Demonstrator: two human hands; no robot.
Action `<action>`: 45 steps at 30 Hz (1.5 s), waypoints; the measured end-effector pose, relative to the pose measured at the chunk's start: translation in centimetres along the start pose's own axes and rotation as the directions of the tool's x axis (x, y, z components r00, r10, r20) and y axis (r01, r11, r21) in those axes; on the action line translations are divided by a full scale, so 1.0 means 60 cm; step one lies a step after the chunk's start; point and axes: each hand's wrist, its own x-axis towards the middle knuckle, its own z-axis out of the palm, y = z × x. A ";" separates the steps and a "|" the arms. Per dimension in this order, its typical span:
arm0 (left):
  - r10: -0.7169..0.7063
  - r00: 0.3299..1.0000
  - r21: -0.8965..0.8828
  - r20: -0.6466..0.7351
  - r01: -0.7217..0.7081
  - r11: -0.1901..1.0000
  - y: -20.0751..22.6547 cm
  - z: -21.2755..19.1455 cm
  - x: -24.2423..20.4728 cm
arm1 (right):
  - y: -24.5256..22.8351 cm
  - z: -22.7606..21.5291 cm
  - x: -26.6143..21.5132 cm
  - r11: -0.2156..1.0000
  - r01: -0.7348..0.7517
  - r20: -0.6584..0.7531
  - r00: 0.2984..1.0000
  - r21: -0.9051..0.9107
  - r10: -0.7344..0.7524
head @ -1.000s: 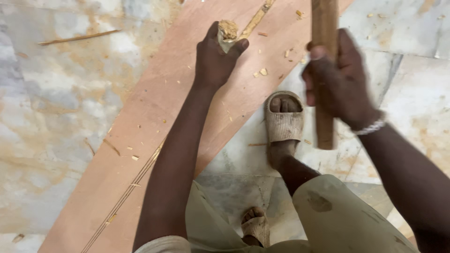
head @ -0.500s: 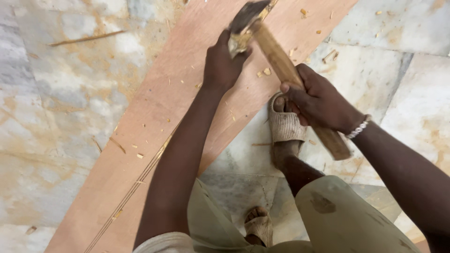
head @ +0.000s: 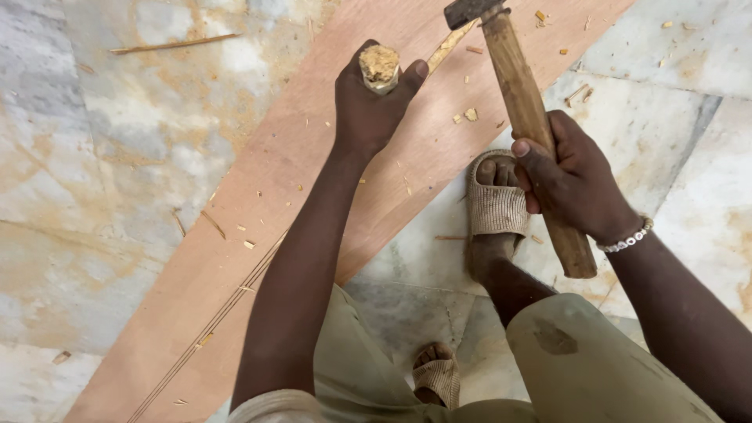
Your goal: The person is using a hammer and a chisel to carve a groove into a long wooden plank on the floor.
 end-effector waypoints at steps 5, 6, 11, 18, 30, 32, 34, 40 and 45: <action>0.145 0.989 0.099 -0.008 -0.143 0.985 0.002 0.000 -0.007 | 0.005 0.003 -0.005 0.999 -0.031 0.016 0.999 0.024 0.030; 0.141 0.990 0.095 -0.006 -0.140 0.986 0.001 0.001 -0.007 | 0.006 0.001 -0.006 0.999 -0.035 0.014 0.999 0.022 0.035; 0.007 0.999 -0.001 0.040 -0.007 1.000 -0.001 0.008 0.000 | 0.007 -0.002 -0.006 0.999 0.053 0.053 0.997 -0.005 -0.053; 0.102 0.994 0.168 0.027 -0.105 0.980 -0.018 0.028 0.010 | -0.014 -0.062 -0.017 0.955 0.297 -0.032 0.955 0.016 -0.296; 0.128 0.992 0.167 0.002 -0.127 0.978 -0.033 0.039 0.009 | -0.014 -0.067 -0.011 0.986 0.139 -0.091 0.985 -0.088 -0.147; 0.078 0.997 0.165 -0.014 -0.075 0.983 -0.037 0.036 0.007 | -0.014 -0.109 -0.027 0.922 0.360 -0.259 0.913 0.142 -0.316; 0.071 0.997 0.158 0.002 -0.070 0.985 -0.041 0.037 0.009 | 0.001 -0.110 -0.024 0.879 0.449 -0.374 0.852 0.164 -0.365; 0.136 0.990 0.261 -0.027 -0.124 0.957 -0.047 0.034 0.028 | -0.012 -0.013 0.012 0.945 -0.027 0.074 0.996 -0.325 0.053; 0.148 0.989 0.291 0.004 -0.143 0.946 -0.069 0.035 0.045 | -0.046 -0.107 -0.022 0.989 0.138 -0.289 0.945 -0.062 -0.150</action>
